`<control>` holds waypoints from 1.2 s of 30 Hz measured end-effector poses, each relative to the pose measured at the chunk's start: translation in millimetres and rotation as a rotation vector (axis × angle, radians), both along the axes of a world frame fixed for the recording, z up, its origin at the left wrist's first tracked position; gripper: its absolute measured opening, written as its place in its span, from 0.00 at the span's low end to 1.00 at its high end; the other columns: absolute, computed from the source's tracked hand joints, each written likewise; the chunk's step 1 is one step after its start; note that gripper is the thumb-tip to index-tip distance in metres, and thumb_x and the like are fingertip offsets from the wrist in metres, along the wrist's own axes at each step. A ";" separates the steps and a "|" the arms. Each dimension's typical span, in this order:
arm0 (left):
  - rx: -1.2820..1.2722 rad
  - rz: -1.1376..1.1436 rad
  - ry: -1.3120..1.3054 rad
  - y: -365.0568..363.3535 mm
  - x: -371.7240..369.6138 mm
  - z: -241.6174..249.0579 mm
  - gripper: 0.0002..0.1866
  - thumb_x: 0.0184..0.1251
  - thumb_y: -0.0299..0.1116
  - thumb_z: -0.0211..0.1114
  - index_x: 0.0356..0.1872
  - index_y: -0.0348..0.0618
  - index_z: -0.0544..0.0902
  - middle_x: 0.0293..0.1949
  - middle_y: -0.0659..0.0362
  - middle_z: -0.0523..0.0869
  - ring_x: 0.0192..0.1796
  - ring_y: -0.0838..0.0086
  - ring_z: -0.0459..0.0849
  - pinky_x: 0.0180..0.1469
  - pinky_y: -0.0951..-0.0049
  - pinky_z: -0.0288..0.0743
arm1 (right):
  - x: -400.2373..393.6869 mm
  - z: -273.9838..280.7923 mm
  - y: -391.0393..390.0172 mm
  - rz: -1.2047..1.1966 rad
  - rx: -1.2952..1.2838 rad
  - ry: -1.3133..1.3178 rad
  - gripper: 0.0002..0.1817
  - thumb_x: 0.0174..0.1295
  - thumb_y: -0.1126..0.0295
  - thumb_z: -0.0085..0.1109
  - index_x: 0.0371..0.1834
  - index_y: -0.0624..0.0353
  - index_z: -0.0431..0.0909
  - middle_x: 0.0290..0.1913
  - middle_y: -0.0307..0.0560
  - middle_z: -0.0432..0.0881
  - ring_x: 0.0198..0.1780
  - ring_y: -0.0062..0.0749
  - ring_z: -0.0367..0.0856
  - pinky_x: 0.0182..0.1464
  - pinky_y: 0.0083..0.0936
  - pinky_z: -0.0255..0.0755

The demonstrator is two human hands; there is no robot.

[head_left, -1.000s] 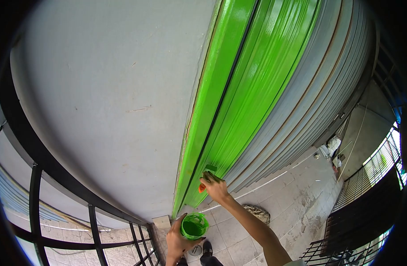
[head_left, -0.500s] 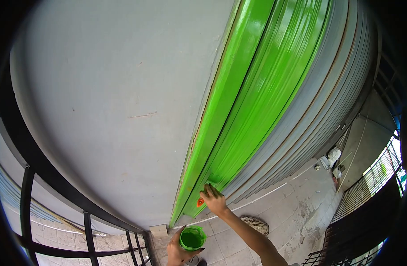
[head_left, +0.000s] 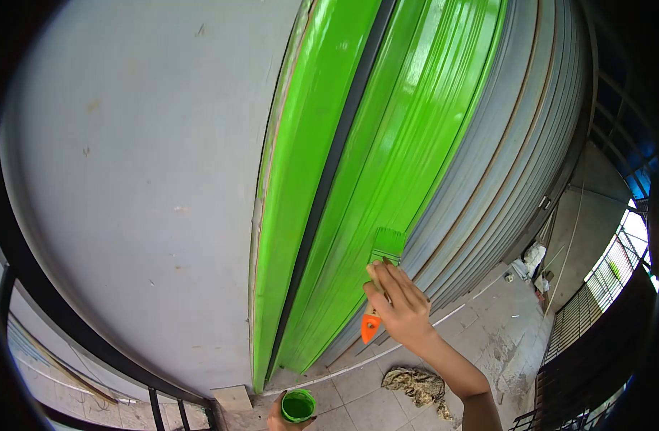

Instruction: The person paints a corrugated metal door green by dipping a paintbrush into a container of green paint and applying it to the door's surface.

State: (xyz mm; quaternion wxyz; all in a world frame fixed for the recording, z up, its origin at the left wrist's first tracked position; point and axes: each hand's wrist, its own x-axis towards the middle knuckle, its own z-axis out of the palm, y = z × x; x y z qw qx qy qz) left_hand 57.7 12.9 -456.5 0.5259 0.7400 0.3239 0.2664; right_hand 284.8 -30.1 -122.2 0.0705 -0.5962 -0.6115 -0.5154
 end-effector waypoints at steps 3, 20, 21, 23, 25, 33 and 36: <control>0.046 -0.049 0.003 5.1 26.9 -65.3 0.51 0.26 0.43 0.87 0.61 0.38 0.75 0.47 0.50 0.88 0.50 0.62 0.88 0.55 0.63 0.81 | 6.4 -77.0 4.4 -0.019 -0.051 -0.100 0.04 0.62 0.69 0.60 0.34 0.54 0.75 0.49 0.57 0.84 0.49 0.40 0.87 0.51 0.31 0.83; 0.126 -0.260 -0.315 46.5 74.3 -232.4 0.47 0.31 0.44 0.87 0.58 0.36 0.78 0.47 0.53 0.89 0.51 0.66 0.88 0.55 0.67 0.80 | 29.1 -51.0 31.8 0.186 0.063 -0.063 0.09 0.65 0.74 0.60 0.41 0.61 0.68 0.19 0.48 0.77 0.17 0.38 0.78 0.17 0.33 0.69; 0.146 -0.257 -0.319 49.1 74.6 -235.5 0.46 0.31 0.44 0.87 0.58 0.36 0.78 0.47 0.53 0.89 0.51 0.67 0.88 0.56 0.67 0.80 | 26.3 -42.2 31.3 0.185 0.099 -0.134 0.09 0.64 0.74 0.60 0.40 0.60 0.68 0.21 0.48 0.78 0.18 0.38 0.78 0.18 0.32 0.70; 0.167 -0.311 -0.306 47.9 78.2 -239.5 0.46 0.31 0.44 0.87 0.58 0.38 0.78 0.47 0.53 0.89 0.51 0.66 0.88 0.56 0.66 0.80 | 22.8 -47.3 28.5 0.119 0.084 -0.229 0.08 0.63 0.74 0.60 0.37 0.59 0.69 0.26 0.49 0.81 0.22 0.37 0.81 0.19 0.31 0.73; 0.254 -0.321 -0.264 45.0 79.9 -238.5 0.45 0.31 0.43 0.87 0.58 0.39 0.79 0.48 0.54 0.89 0.52 0.65 0.88 0.56 0.66 0.80 | 23.4 -82.0 28.0 0.003 0.007 -0.283 0.07 0.61 0.74 0.60 0.35 0.58 0.69 0.32 0.51 0.84 0.27 0.36 0.85 0.23 0.30 0.78; 0.171 -0.451 -0.283 44.3 75.8 -245.4 0.45 0.31 0.44 0.87 0.58 0.41 0.79 0.48 0.53 0.88 0.52 0.64 0.88 0.54 0.66 0.79 | 24.3 -232.2 12.3 0.193 -0.344 -0.130 0.09 0.56 0.80 0.57 0.38 0.61 0.70 0.36 0.55 0.85 0.30 0.38 0.87 0.25 0.28 0.83; 0.187 -0.454 -0.294 49.3 76.8 -253.8 0.45 0.31 0.44 0.87 0.58 0.40 0.79 0.48 0.53 0.89 0.52 0.64 0.88 0.54 0.65 0.79 | 22.1 -182.8 12.1 0.118 -0.376 0.134 0.13 0.54 0.83 0.57 0.42 0.60 0.71 0.30 0.50 0.84 0.21 0.38 0.82 0.18 0.31 0.76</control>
